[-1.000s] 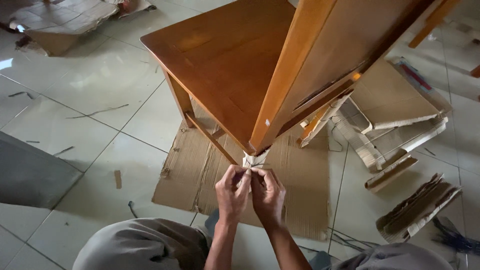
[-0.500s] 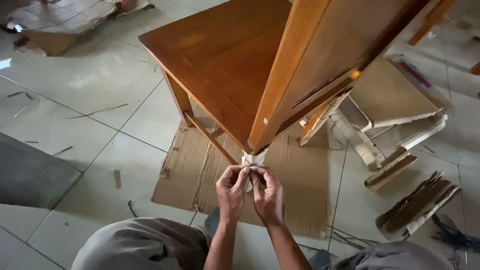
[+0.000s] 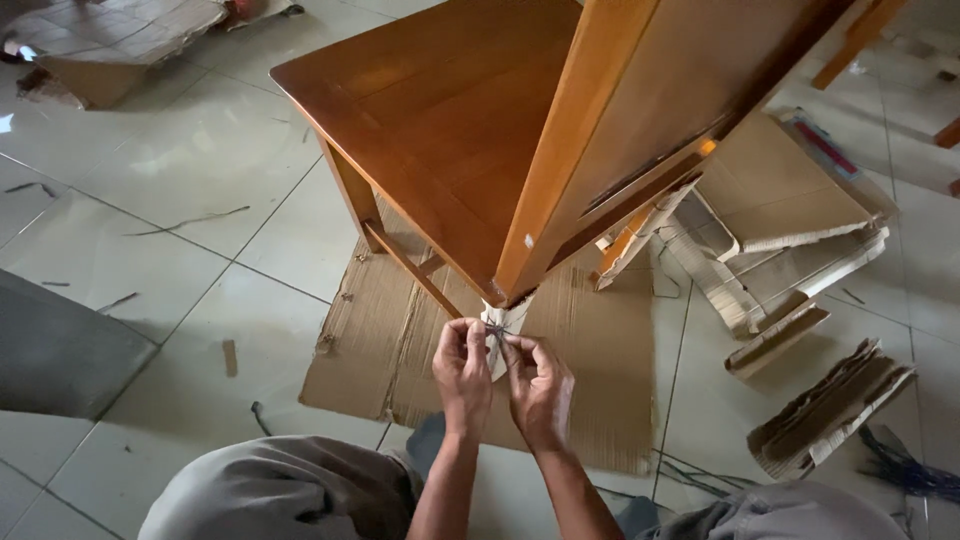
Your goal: Wrapping the legs of a wooden chair with cardboard and securing them with plastic ties.
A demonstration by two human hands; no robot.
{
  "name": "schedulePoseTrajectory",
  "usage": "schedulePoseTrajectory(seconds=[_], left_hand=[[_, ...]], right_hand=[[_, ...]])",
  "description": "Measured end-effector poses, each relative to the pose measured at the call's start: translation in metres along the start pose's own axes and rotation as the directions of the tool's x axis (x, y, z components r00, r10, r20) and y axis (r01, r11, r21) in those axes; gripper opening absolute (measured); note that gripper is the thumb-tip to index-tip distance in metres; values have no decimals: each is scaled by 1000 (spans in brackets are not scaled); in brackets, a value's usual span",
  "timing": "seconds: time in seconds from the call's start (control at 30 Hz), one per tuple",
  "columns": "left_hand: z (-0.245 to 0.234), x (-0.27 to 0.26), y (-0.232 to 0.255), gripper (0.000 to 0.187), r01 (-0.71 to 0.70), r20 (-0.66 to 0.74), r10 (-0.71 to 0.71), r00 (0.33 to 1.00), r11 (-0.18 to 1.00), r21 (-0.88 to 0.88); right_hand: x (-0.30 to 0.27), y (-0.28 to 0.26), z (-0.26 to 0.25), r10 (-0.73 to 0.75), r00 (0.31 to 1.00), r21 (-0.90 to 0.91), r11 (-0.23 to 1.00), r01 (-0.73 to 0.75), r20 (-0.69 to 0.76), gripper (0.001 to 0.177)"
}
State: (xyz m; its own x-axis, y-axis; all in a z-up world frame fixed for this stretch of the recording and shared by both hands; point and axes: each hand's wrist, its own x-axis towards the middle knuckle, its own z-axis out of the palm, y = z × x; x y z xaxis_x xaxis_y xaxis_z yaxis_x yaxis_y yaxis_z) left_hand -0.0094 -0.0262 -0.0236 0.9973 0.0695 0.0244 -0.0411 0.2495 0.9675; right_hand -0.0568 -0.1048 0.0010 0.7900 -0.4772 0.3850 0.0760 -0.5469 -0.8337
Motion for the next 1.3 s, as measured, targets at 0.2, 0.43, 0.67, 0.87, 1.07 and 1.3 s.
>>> schedulePoseTrajectory(seconds=[0.2,0.43,0.67,0.87,1.07,1.3], left_hand=[[3,12,-14,16,-91,59,87,994,993,68],[1,13,-12,13,-26,75,35,997,993,-115],[3,17,-16,15,-76,99,83,992,995,-63],[10,19,-20,14,17,17,-16,1000,998,-53],[10,20,-17,12,0,76,13,997,986,-168],[1,16,-20,14,-55,127,78,989,983,-174]], right_hand=[[-4,22,0,-66,996,-36,997,64,-54,12],[-12,17,2,64,995,-57,996,-68,-77,9],[-14,17,-3,82,991,-115,991,-69,107,23],[-12,20,-8,7,990,-157,987,15,138,22],[-21,24,-3,-76,994,-125,989,85,75,24],[-38,59,3,51,995,-94,995,-43,83,17]])
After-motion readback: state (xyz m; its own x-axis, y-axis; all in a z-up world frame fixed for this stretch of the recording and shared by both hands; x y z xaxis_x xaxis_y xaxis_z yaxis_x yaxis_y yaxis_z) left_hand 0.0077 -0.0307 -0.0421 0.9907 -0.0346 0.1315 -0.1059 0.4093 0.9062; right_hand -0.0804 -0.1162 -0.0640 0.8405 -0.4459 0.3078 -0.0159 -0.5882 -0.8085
